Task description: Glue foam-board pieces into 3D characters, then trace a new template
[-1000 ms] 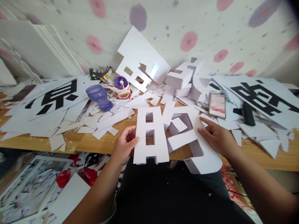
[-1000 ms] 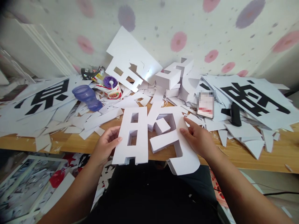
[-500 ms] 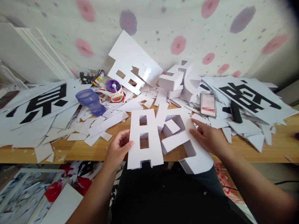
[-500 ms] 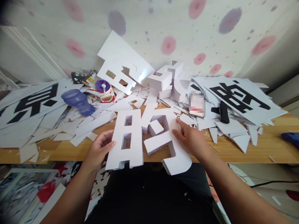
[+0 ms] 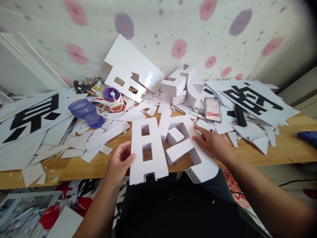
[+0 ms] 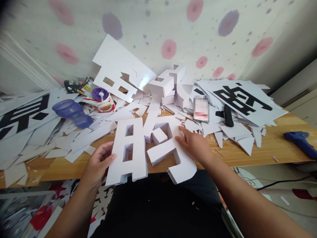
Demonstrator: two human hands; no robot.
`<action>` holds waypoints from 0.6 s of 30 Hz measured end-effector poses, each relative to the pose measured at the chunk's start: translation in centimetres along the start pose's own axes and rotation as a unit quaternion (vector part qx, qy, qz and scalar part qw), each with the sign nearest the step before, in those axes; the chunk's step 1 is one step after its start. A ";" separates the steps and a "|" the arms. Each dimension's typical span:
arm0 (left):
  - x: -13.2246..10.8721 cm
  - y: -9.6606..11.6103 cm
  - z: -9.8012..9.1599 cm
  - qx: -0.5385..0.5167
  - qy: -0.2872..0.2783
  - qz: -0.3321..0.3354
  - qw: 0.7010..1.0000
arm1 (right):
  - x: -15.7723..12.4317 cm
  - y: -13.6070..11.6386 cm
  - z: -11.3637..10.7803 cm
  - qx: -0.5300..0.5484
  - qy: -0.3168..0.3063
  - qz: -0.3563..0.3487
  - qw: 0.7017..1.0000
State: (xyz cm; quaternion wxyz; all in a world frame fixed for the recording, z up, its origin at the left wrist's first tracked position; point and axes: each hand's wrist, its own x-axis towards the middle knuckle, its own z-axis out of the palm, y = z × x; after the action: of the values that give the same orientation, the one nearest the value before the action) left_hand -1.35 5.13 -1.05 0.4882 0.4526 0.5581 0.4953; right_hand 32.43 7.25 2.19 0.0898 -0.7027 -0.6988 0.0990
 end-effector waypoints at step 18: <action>2.4 8.7 6.9 0.495 -0.314 0.314 0.747 | 0.2 0.0 -0.9 0.049 0.057 -0.236 0.969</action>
State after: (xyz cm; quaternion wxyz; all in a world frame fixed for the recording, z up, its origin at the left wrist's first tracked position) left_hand 5.42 9.11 7.10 0.1607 0.9102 0.3670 0.1053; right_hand 32.62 7.47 3.04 0.1846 -0.5173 -0.8329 0.0683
